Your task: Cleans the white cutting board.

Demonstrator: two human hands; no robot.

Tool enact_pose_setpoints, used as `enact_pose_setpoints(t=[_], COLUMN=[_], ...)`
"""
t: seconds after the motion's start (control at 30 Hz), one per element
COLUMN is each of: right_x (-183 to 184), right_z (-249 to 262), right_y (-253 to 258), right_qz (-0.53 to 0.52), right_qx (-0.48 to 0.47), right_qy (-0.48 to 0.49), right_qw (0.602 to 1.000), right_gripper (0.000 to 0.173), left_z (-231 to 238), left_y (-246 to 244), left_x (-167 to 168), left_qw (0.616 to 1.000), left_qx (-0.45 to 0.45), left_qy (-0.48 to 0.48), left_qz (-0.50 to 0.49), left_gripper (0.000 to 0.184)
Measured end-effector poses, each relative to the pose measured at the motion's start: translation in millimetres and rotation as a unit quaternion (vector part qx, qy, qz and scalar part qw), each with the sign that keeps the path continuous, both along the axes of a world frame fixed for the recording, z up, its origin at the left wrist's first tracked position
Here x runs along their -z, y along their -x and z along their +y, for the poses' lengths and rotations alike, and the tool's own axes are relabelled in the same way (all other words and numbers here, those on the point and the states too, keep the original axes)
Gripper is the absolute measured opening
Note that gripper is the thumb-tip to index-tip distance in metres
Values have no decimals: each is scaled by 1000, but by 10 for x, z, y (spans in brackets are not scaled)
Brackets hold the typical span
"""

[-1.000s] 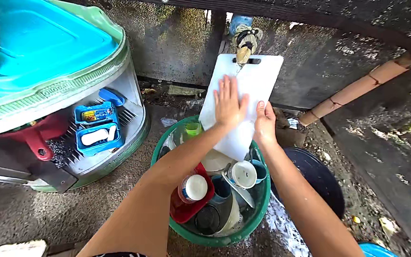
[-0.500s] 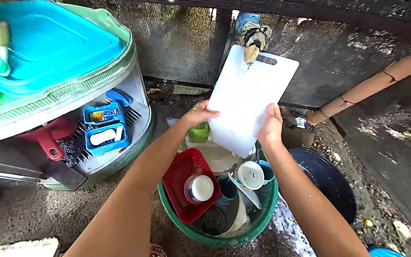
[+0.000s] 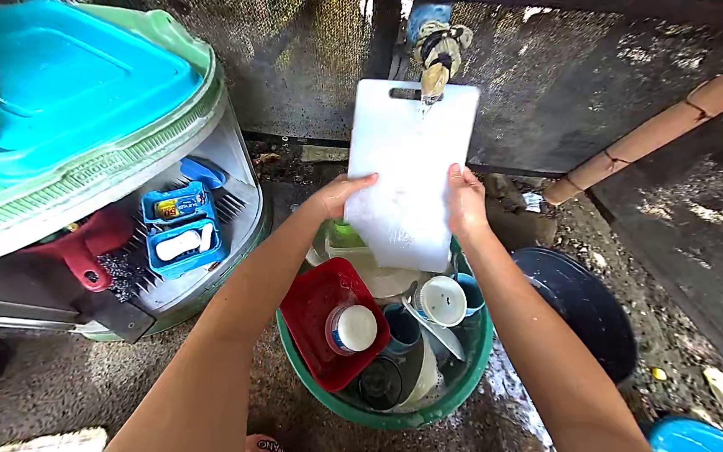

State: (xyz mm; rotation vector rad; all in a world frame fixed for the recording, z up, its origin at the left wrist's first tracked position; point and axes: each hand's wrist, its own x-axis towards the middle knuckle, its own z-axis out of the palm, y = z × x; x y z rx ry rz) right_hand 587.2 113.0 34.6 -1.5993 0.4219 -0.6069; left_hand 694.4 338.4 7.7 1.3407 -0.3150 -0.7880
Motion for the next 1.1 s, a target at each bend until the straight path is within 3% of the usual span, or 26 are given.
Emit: enact_pose_setpoints(t=[0.07,0.13,0.2,0.3,0.43,0.5,0.63,0.77,0.87,0.97,1.1], right_x=[-39,-92,-14,238,461,470,243,231,352,296,325], right_z=[87,321,616,921,1131,1055,1159,1582,1221,661,173], right_y=[-76,-170,-303,-442,-391,-479,-589,-286,-393,-465,-538], right_qz=[88,188,214,128,-32,-36,139,75,145,209,78], right_qx=[33,88,114,126,25,5,44,-50,-37,-25,-112], right_qy=[91,220,316,378,440,423,334,400,383,270,83], right_qw=[991,953,917,908,897,906,931,912,912,940,987], right_gripper=[39,46,54,62,62,59,69,58,57,74,36], left_z=[76,127,166,238,249,250,212,116,136,159,203], left_y=[23,85,188,314,579,619,475,336,291,252,105], left_x=[-129,-223,-272,-262,-340,-378,-405,-413,-382,-377,-319], left_qw=[999,996,991,979,953,936,909,892,890,894,895], left_qx=[-19,-72,-131,-183,-276,-330,-394,-425,-429,-417,-415], left_qy=[32,35,32,42,56,79,119,148,149,161,159], left_qz=[35,27,-3,-78,-108,-89,-63,-47,-23,-13,-36], left_gripper=[49,48,45,42,40,40,43,43,45,48,46])
